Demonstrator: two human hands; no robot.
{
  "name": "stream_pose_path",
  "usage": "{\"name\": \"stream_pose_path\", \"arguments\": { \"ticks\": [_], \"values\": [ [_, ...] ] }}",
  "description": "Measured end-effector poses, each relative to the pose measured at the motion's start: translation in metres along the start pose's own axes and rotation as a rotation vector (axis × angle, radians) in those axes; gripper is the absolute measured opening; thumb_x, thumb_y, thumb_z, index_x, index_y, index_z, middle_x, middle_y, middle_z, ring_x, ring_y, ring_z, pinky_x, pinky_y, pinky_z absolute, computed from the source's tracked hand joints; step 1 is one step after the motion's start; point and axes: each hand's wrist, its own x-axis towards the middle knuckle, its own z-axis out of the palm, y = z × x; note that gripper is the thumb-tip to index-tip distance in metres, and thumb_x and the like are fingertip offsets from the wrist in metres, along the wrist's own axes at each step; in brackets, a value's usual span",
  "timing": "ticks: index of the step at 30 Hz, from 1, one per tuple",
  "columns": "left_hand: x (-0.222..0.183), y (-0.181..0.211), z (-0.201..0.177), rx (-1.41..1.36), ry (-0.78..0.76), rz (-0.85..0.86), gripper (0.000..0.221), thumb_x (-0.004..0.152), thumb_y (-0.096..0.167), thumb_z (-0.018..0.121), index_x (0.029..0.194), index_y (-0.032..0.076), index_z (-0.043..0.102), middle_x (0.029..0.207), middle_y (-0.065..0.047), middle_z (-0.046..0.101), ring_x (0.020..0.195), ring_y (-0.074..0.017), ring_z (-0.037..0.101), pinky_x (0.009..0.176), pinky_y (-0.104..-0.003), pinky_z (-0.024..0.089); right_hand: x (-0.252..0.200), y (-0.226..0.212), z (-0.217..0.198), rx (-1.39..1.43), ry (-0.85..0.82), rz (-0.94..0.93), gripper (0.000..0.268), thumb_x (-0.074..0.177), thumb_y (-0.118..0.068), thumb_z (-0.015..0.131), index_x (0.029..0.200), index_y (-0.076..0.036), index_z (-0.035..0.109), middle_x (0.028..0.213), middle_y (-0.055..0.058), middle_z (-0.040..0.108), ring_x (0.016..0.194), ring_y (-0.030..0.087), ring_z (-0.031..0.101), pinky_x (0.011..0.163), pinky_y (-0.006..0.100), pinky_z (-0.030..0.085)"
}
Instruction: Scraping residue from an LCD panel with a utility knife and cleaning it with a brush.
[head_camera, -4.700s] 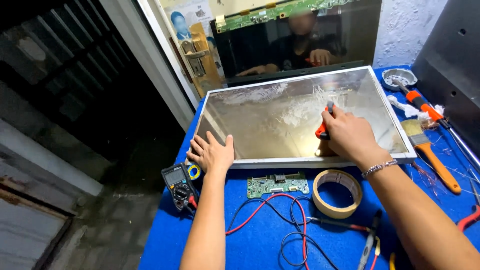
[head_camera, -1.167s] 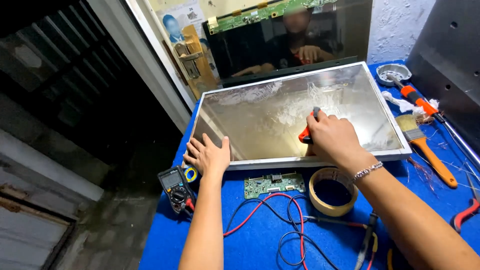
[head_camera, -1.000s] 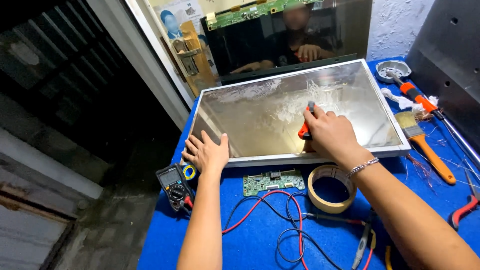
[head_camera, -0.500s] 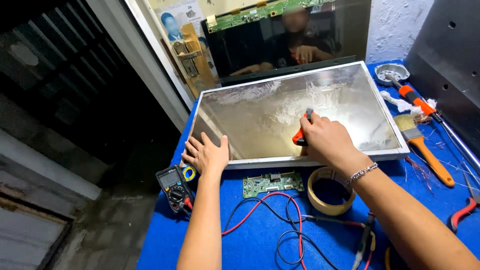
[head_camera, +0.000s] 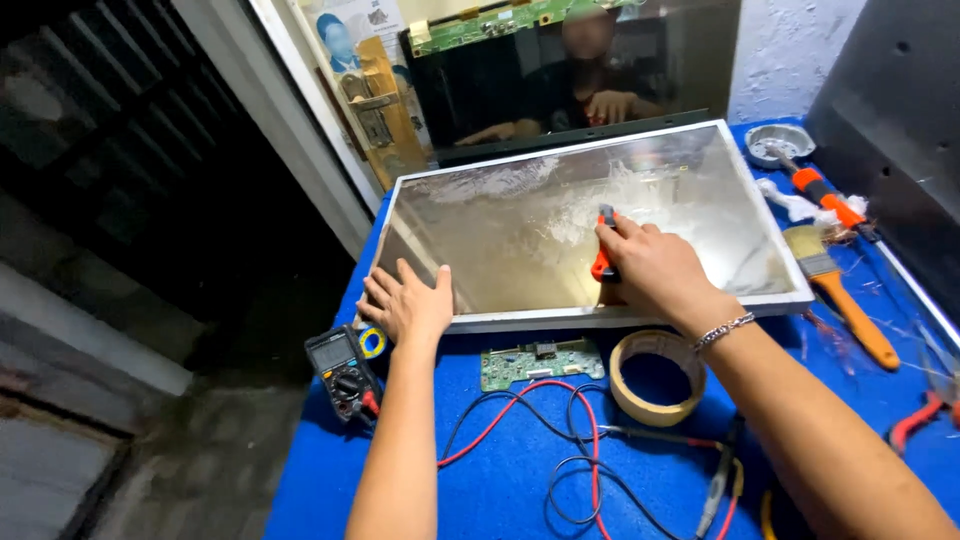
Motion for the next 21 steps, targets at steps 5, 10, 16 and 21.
{"name": "stream_pose_path", "arguments": {
  "ticks": [5, 10, 16, 21],
  "values": [
    [-0.003, -0.008, 0.019, 0.035, 0.279, 0.119, 0.076, 0.094, 0.061, 0.055, 0.147, 0.006, 0.053, 0.153, -0.034, 0.044, 0.147, -0.0485, 0.034, 0.111, -0.071, 0.02, -0.001, 0.005, 0.013, -0.002, 0.096, 0.025, 0.079, 0.065, -0.014, 0.073, 0.142, -0.014, 0.054, 0.132, 0.016, 0.064, 0.094, 0.044, 0.073, 0.073, 0.056, 0.062],
    [-0.004, -0.003, 0.007, -0.029, 0.135, 0.12, 0.083, 0.096, 0.063, 0.05, 0.154, 0.005, 0.043, 0.159, -0.037, 0.033, 0.151, -0.0494, 0.021, 0.112, -0.074, 0.014, -0.001, 0.006, -0.001, -0.024, 0.07, 0.019, 0.086, 0.059, -0.032, 0.086, 0.137, -0.012, 0.054, 0.13, 0.017, 0.062, 0.097, 0.044, 0.071, 0.072, 0.057, 0.062],
    [-0.002, -0.004, 0.001, -0.05, 0.018, 0.011, 0.091, 0.093, 0.071, 0.039, 0.16, 0.009, 0.033, 0.166, -0.03, 0.019, 0.156, -0.042, 0.007, 0.118, -0.069, 0.004, -0.004, 0.005, -0.02, 0.057, -0.006, 0.052, 0.074, 0.064, -0.014, 0.073, 0.136, -0.012, 0.055, 0.13, 0.014, 0.06, 0.101, 0.043, 0.07, 0.076, 0.053, 0.062],
    [0.0, -0.004, 0.001, -0.039, -0.023, 0.003, 0.092, 0.093, 0.072, 0.036, 0.162, 0.011, 0.029, 0.168, -0.028, 0.017, 0.157, -0.0408, 0.005, 0.119, -0.067, 0.001, -0.003, 0.006, -0.009, -0.046, 0.027, 0.078, 0.066, 0.062, -0.017, 0.073, 0.126, -0.016, 0.059, 0.125, 0.009, 0.064, 0.093, 0.036, 0.073, 0.071, 0.049, 0.063]
  ]
}}
